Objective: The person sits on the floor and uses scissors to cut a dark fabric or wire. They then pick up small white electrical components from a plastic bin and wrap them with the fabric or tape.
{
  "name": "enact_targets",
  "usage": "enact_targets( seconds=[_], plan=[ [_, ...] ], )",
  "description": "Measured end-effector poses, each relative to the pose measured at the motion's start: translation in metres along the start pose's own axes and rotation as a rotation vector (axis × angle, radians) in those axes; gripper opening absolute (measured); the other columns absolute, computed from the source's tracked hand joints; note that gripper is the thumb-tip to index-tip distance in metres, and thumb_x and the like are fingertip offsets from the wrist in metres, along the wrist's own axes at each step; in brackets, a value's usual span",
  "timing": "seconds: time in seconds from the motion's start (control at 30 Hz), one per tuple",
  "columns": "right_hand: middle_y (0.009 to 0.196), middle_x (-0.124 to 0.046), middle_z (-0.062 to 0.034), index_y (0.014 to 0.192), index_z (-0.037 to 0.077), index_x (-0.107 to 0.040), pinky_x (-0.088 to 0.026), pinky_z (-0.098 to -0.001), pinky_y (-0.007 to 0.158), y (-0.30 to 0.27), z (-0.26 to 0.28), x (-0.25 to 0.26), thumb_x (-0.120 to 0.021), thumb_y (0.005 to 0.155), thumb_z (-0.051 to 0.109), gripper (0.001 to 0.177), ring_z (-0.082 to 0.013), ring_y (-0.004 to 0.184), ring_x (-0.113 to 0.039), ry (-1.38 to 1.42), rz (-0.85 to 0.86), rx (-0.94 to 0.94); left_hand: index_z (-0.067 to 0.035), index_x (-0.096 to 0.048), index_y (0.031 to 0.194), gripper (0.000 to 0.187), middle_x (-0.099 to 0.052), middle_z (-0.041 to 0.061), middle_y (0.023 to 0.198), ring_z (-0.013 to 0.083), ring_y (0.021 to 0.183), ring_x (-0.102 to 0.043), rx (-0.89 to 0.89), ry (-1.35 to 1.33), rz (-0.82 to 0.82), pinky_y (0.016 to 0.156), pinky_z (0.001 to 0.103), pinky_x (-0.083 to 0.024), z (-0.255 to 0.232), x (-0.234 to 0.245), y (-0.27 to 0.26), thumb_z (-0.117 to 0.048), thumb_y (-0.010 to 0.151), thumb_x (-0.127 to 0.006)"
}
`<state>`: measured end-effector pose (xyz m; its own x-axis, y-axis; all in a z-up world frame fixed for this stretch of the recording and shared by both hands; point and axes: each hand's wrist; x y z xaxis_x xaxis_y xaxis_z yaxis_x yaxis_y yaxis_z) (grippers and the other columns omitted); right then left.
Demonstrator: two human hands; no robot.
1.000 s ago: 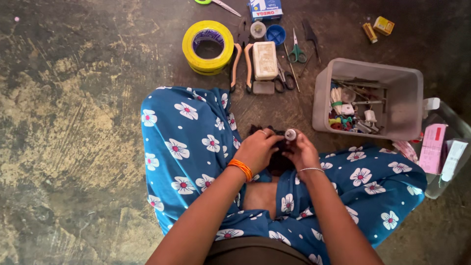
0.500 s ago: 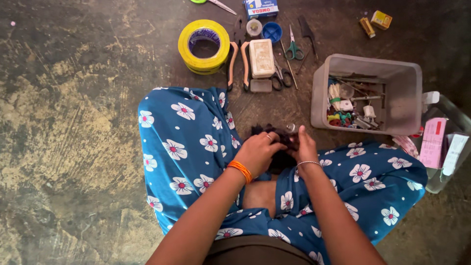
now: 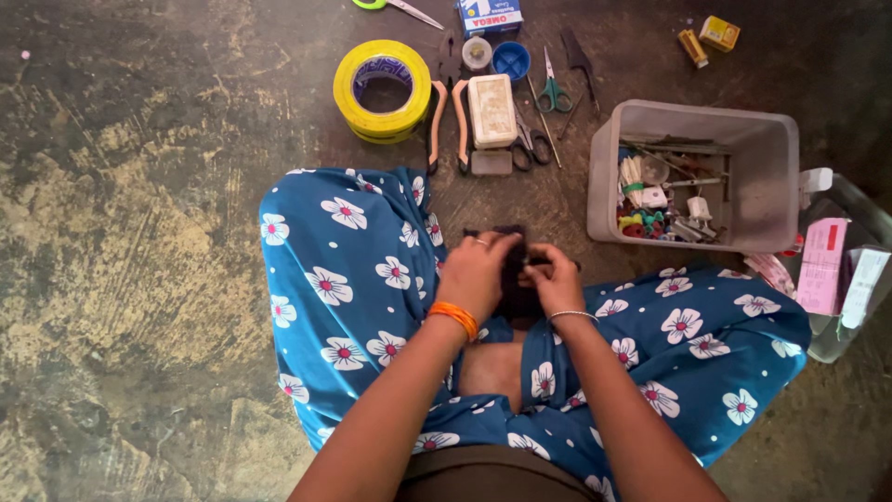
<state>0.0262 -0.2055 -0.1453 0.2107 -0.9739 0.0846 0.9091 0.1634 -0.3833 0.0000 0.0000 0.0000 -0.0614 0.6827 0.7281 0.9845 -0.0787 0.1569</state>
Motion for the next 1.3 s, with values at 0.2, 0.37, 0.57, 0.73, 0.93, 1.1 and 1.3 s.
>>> enact_targets(
  seconds=[0.2,0.37,0.57,0.73,0.93,1.1,1.3],
  plan=[
    [0.115,-0.067,-0.0112,0.125,0.001,-0.058,-0.064,-0.0319,0.074,-0.005,0.017,-0.006,-0.065,0.086,-0.013,0.042,-0.0203,0.093,-0.071,-0.024,-0.002,0.062,-0.015,-0.068,0.126,0.042,-0.069,0.011,0.117,0.0337,0.104,-0.065,0.096,-0.026,-0.047,0.09,0.044,-0.052,0.006,0.0,0.003,-0.005,0.086,-0.064],
    [0.113,-0.072,-0.0125,0.132,0.001,-0.056,-0.059,-0.0316,0.085,-0.009,0.022,-0.006,-0.072,0.074,-0.012,0.061,-0.0189,0.1,-0.072,-0.247,-0.074,0.18,-0.018,-0.071,0.121,0.045,-0.071,0.008,0.119,0.032,0.101,-0.065,-0.166,0.025,0.047,0.084,0.043,-0.051,-0.007,0.007,-0.004,-0.004,0.079,-0.063],
    [0.111,-0.07,-0.0072,0.126,0.005,-0.062,-0.062,-0.0291,0.078,-0.011,0.034,-0.012,-0.082,0.074,-0.002,0.056,-0.0159,0.091,-0.072,-0.196,-0.021,0.087,-0.021,-0.072,0.12,0.042,-0.069,0.011,0.112,0.0344,0.103,-0.064,0.285,0.043,0.016,0.089,0.044,-0.051,0.012,-0.009,0.006,-0.007,0.081,-0.069],
    [0.106,-0.071,-0.008,0.116,0.004,-0.071,-0.062,-0.0285,0.077,-0.018,0.047,-0.014,-0.085,0.081,0.006,0.038,-0.0165,0.089,-0.075,-0.307,-0.055,0.138,-0.016,-0.067,0.124,0.037,-0.07,0.017,0.114,0.0402,0.107,-0.066,0.37,-0.202,-0.118,0.091,0.047,-0.053,0.023,-0.015,0.005,-0.008,0.087,-0.068],
    [0.113,-0.071,-0.0079,0.12,0.003,-0.06,-0.066,-0.0304,0.077,-0.021,0.055,-0.022,-0.069,0.097,0.013,0.027,-0.0156,0.102,-0.073,-0.009,-0.13,0.175,-0.013,-0.062,0.127,0.034,-0.073,0.019,0.114,0.0385,0.11,-0.069,0.619,-0.479,-0.288,0.091,0.043,-0.055,0.032,-0.013,0.016,-0.016,0.094,-0.067],
    [0.111,-0.07,-0.0125,0.111,0.002,-0.053,-0.066,-0.0333,0.075,-0.02,0.052,-0.018,-0.076,0.086,0.006,0.034,-0.0186,0.094,-0.075,0.088,-0.13,0.141,-0.014,-0.063,0.126,0.032,-0.073,0.017,0.116,0.0349,0.113,-0.071,0.469,-0.514,-0.311,0.095,0.041,-0.055,0.016,0.002,0.015,-0.013,0.094,-0.065],
    [0.092,-0.077,-0.0137,0.106,-0.001,-0.07,-0.059,-0.0329,0.075,-0.021,0.059,-0.011,-0.079,0.073,-0.006,0.034,-0.0188,0.085,-0.074,-0.379,-0.18,0.089,-0.017,-0.072,0.114,0.041,-0.069,0.014,0.116,0.0356,0.105,-0.067,-0.123,-0.151,0.02,0.091,0.043,-0.054,-0.012,0.012,-0.003,-0.002,0.076,-0.066]
  ],
)
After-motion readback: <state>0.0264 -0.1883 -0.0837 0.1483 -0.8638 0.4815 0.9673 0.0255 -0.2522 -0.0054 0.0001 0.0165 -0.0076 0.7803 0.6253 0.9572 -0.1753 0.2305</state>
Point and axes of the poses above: each hand's wrist, its own y-axis towards the middle knuckle, its own x-axis out of the back of the hand, z = x × y
